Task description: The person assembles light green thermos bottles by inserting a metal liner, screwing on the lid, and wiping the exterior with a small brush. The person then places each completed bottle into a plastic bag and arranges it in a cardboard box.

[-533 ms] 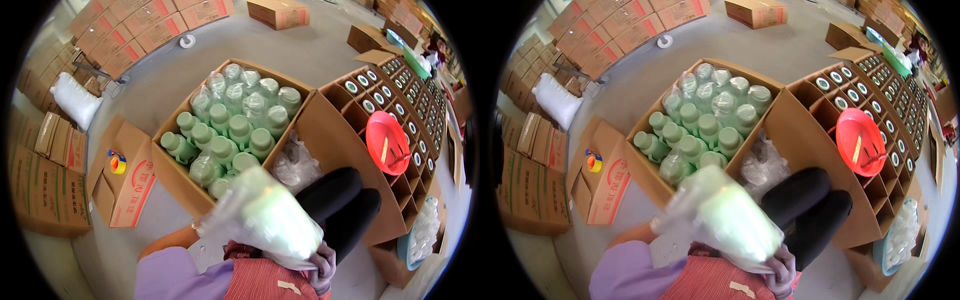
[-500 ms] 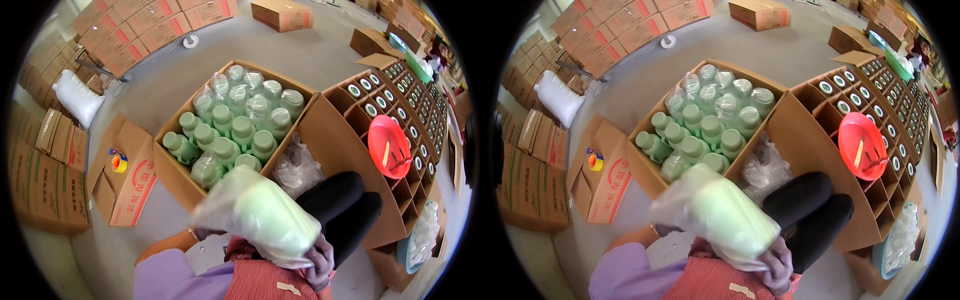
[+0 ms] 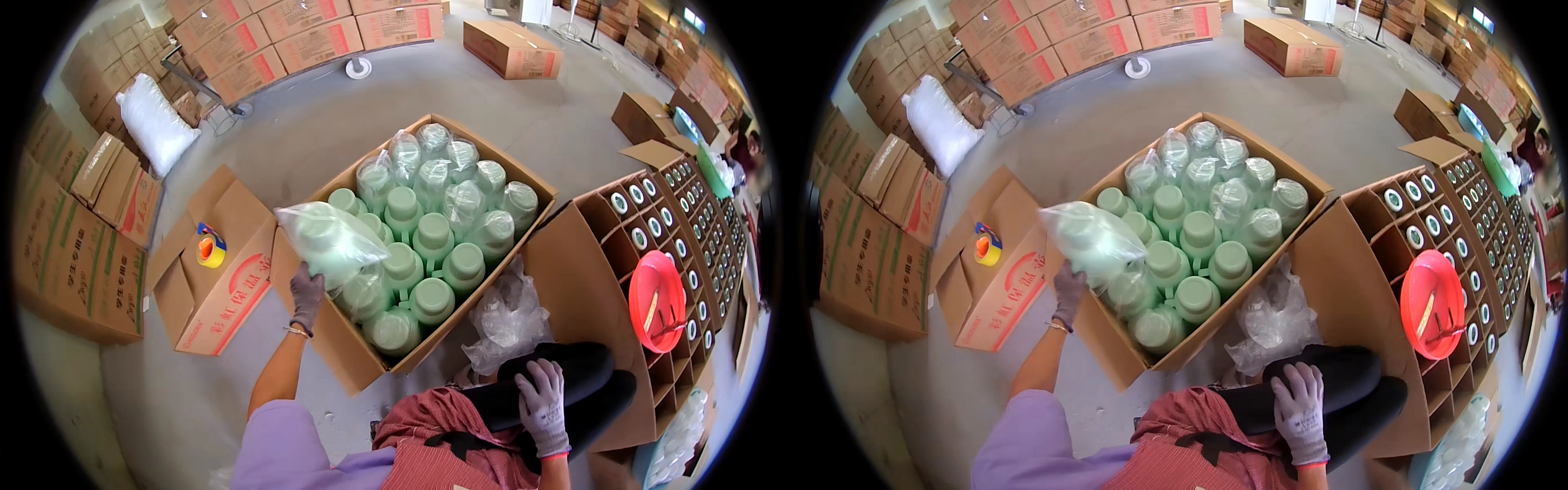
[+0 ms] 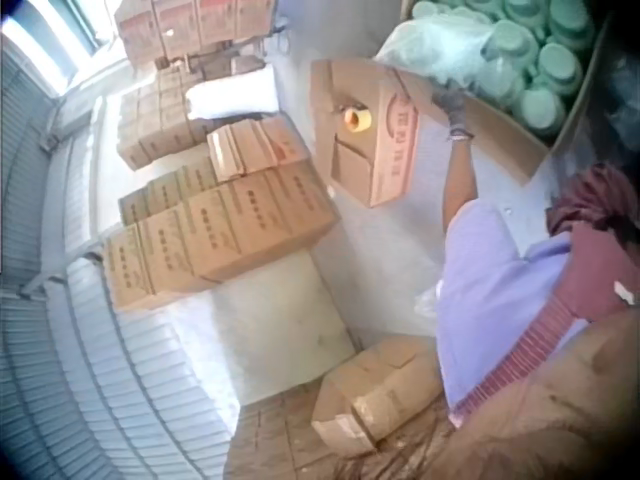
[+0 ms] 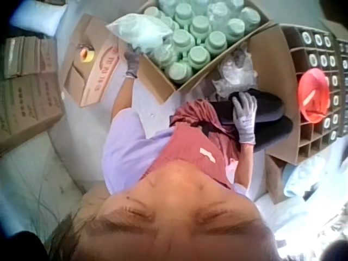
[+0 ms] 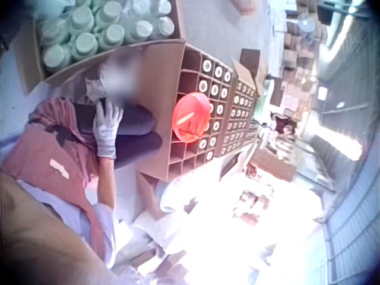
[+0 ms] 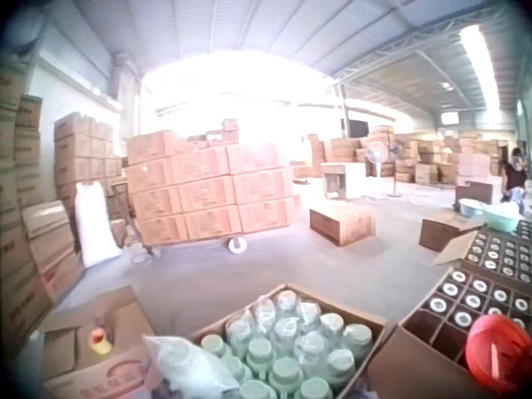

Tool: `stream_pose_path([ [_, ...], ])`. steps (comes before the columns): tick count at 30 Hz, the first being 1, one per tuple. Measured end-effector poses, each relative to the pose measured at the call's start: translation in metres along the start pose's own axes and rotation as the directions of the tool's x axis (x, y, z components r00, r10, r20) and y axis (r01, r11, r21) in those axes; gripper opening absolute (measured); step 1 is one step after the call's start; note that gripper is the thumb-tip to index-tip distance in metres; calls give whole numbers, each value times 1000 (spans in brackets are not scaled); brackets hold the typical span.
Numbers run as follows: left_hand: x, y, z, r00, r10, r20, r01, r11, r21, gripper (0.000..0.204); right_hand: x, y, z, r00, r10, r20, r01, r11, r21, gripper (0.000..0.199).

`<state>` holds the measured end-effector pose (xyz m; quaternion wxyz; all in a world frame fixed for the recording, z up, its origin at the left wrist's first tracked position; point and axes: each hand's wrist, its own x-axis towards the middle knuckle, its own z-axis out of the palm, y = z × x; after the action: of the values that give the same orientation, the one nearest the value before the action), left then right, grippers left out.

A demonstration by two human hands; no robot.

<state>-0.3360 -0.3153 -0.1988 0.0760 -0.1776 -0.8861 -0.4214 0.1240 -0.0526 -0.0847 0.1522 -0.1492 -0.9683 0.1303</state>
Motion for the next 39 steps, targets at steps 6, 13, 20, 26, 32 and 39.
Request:
stream_pose_path([
  [6, 25, -31, 79, 884, -460, 83, 448, 885, 128, 29, 0, 14, 4, 998, 52, -21, -52, 999, 7, 30],
  [13, 34, -50, 69, 590, -590, 551, 678, 733, 59, 29, -4, 18, 12, 998, 56, -25, -56, 998, -16, 30],
  [20, 116, -4, 16, 941, 184, -283, -175, 983, 58, 25, 4, 6, 15, 996, 91, -12, -92, 993, -73, 25],
  [26, 146, -133, 88, 909, -364, -204, 365, 931, -34, 27, 3, 10, 18, 998, 65, -14, -66, 991, -120, 26],
  [32, 144, -141, 109, 765, -566, -308, 560, 820, -118, 23, -1, 5, 22, 993, 111, -35, -115, 980, -162, 25],
  [39, 120, -245, 74, 846, -125, 518, -278, 727, 628, 55, 3, 1, 31, 993, 103, -49, -108, 988, -112, 27],
])
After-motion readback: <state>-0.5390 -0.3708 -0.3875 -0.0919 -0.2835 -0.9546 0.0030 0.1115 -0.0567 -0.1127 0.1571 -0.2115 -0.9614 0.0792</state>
